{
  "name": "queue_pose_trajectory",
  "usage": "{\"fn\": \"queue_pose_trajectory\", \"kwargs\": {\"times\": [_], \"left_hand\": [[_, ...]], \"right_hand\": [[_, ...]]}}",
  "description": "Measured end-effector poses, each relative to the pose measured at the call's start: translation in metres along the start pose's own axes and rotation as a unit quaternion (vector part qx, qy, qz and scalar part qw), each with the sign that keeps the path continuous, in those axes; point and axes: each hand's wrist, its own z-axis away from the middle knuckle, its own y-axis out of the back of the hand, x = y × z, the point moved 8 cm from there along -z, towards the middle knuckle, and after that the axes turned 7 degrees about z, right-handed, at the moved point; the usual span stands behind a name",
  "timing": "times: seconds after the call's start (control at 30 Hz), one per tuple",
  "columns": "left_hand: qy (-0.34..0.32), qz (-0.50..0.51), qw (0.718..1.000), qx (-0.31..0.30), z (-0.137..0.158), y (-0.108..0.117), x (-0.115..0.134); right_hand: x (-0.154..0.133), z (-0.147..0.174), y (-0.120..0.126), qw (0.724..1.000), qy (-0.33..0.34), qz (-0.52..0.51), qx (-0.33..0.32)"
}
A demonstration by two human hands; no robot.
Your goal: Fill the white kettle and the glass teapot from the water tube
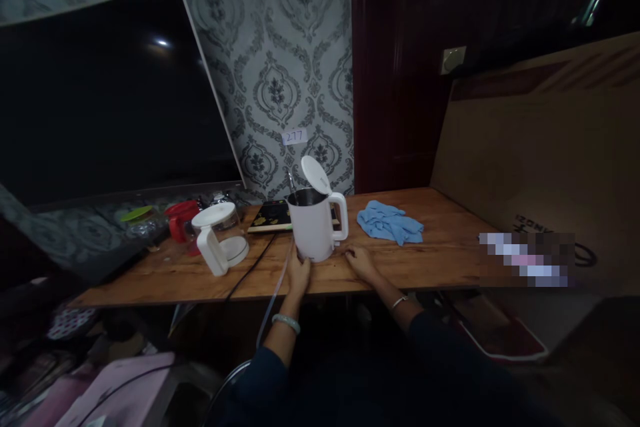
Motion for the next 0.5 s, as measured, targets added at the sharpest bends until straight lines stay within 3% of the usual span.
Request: {"fn": "queue_pose_trajectory", "kwargs": {"times": [0.5], "left_hand": [[0.005, 0.002, 1.000, 0.003, 0.0002, -0.0002, -0.0024]], "right_hand": [[0.0014, -0.0002, 0.0000, 1.000, 0.003, 0.000, -0.002]]}}
